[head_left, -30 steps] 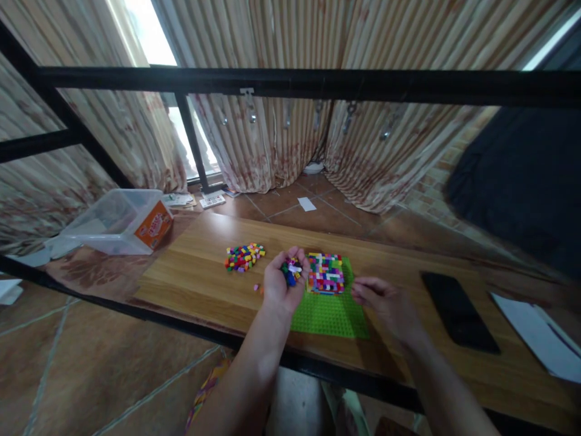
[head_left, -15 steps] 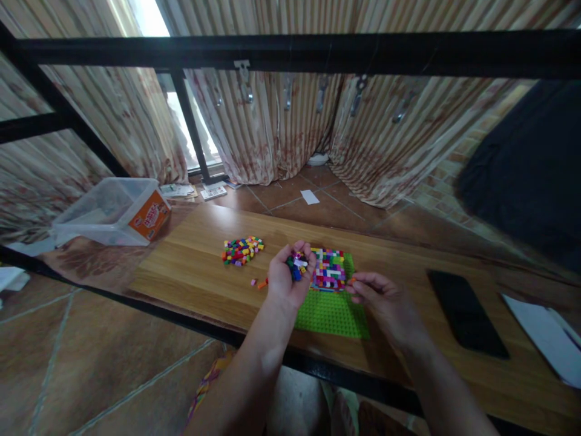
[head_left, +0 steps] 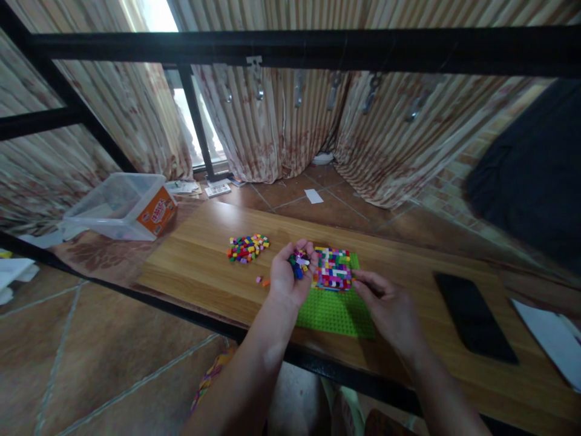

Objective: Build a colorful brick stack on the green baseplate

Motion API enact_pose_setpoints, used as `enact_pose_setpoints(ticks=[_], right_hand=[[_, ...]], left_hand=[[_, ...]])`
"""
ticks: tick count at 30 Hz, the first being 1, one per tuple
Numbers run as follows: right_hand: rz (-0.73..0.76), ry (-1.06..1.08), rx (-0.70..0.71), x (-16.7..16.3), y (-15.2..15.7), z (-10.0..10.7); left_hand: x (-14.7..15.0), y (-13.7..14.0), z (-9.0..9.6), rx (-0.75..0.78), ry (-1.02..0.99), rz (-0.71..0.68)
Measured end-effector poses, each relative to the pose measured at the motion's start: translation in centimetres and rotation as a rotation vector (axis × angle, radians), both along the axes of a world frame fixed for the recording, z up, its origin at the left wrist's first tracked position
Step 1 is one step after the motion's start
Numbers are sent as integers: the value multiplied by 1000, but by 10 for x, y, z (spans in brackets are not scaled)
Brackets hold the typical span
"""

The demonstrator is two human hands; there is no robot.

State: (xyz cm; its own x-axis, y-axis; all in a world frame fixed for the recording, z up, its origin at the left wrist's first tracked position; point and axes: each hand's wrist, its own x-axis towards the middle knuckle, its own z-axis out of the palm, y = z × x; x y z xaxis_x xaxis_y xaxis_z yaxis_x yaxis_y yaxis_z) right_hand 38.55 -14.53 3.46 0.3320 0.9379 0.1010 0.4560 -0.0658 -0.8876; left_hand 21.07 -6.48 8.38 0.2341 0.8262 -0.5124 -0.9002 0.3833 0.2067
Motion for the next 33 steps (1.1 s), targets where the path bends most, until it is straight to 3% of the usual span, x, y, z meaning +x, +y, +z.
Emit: enact_pose_setpoints(ticks=[6, 13, 21, 29, 33], right_hand=[[56, -231, 119, -4, -3, 2], [40, -318, 248, -5, 3, -7], [-69, -66, 196, -10, 13, -28], [-133, 371, 46, -13, 18, -28], [-135, 457, 13, -15, 20, -25]], left_hand=[[-1, -1, 0, 7, -10, -3], [-1, 1, -2, -18, 19, -14], [0, 1, -2, -9, 12, -24], [1, 1, -4, -6, -4, -30], [2, -1, -2, -18, 8, -34]])
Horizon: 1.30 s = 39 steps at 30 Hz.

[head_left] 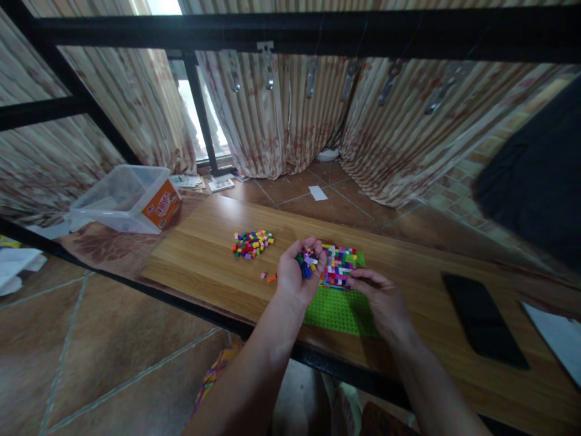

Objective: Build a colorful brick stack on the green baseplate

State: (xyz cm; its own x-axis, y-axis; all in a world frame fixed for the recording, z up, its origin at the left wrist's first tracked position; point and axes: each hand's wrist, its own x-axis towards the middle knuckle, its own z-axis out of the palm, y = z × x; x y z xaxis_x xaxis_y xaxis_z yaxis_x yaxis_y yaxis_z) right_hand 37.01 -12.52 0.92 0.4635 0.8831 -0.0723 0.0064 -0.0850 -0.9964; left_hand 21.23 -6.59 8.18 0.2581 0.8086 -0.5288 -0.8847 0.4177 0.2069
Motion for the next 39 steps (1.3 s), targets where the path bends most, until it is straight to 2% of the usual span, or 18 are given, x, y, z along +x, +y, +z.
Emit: enact_pose_setpoints(ticks=[10, 13, 16, 21, 23, 29, 36, 39], right_hand=[[8, 28, 2, -4, 1, 6], [-24, -105, 47, -3, -2, 13], [-86, -302, 161, -6, -9, 31], [151, -459, 264, -25, -18, 55], [186, -486, 280, -30, -19, 56], [138, -539, 244, -30, -14, 49], [131, -632, 212, -30, -15, 51], [117, -577, 207, -29, -16, 54]], left_hand=[[6, -7, 4, 11, -27, -40], [8, -10, 5, 34, -45, -70], [12, -12, 5, 53, -51, -93], [19, -16, 6, 44, -71, -129], [21, -18, 5, 59, -83, -145], [27, -21, 3, 48, -92, -155], [28, -22, 3, 41, -100, -152], [26, -23, 4, 43, -117, -161]])
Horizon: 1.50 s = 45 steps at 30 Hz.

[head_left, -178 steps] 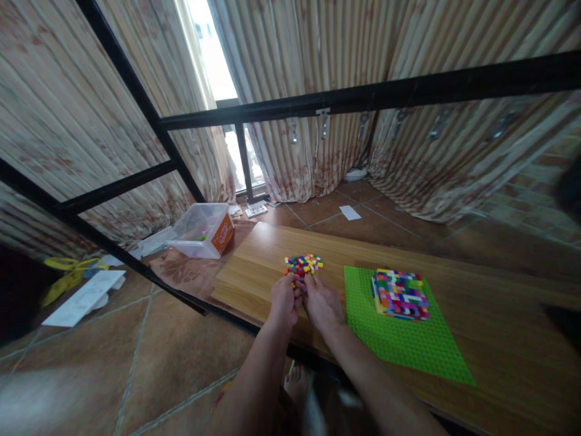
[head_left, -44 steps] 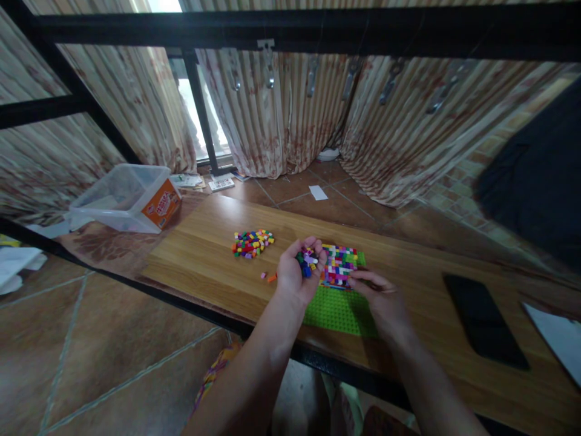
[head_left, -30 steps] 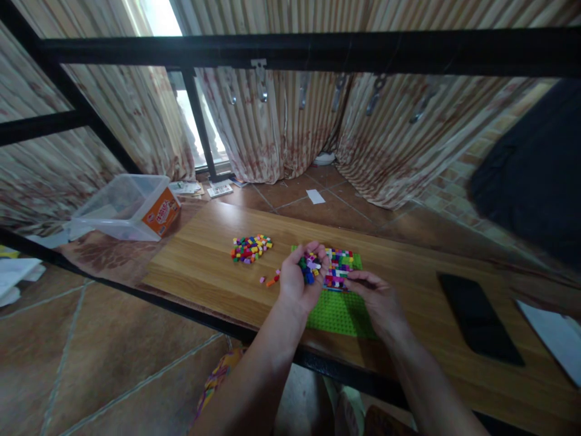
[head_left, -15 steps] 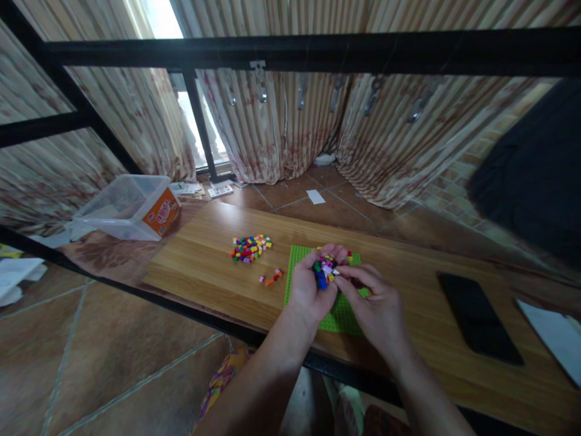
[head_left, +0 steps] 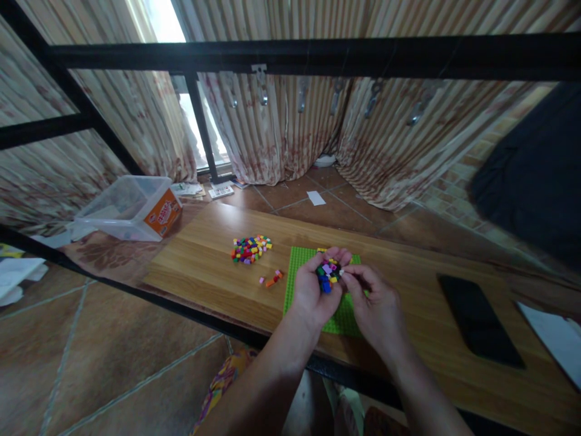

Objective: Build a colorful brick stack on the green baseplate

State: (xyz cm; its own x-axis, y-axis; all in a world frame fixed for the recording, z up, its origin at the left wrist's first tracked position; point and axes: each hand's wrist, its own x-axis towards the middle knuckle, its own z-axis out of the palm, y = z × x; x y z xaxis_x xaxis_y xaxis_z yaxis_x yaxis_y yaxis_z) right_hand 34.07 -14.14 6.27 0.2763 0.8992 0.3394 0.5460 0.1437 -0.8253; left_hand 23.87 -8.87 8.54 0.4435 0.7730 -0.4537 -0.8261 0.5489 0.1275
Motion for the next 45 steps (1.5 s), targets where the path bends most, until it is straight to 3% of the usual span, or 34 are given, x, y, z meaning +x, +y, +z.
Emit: enact_pose_setpoints(ticks=[5, 9, 13, 18, 27, 31, 45], right_hand=[[-46, 326, -95, 14, 1, 4], [-106, 403, -191, 33, 2, -1], [-145, 298, -290, 45, 2, -10], [-124, 57, -318, 41, 1, -14], [-108, -115, -189, 32, 7, -30], [-96, -100, -162, 32, 8, -34], [-198, 162, -294, 41, 11, -33]], left_hand=[[-6, 3, 2, -25, 2, 63], [-14, 10, 3, -43, 24, 144], [-19, 14, 4, -61, 60, 182], [-19, 13, 4, -65, 74, 186], [-19, 13, 3, -59, 85, 177], [-20, 13, 4, -59, 87, 176], [-22, 12, 4, -60, 87, 182]])
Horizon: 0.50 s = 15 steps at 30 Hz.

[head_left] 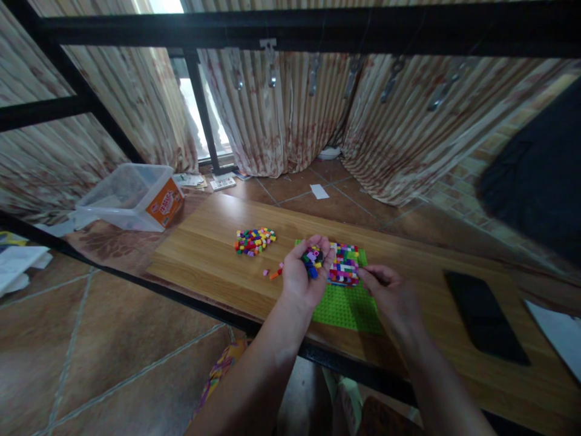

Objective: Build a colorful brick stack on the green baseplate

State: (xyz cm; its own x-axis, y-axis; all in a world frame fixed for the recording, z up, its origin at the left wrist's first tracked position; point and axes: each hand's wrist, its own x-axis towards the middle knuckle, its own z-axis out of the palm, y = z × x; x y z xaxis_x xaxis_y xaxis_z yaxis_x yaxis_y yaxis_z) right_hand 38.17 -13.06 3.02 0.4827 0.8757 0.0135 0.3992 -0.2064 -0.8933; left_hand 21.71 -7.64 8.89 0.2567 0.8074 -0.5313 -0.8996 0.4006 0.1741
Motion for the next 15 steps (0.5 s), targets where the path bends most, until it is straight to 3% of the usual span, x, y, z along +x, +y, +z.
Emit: enact_pose_setpoints(ticks=[6, 15], right_hand=[[4, 104, -1, -2, 6, -12], [-61, 183, -15, -6, 8, -10]], left_hand=[[0, -1, 0, 15, 8, -23], [4, -6, -2, 62, -7, -92]])
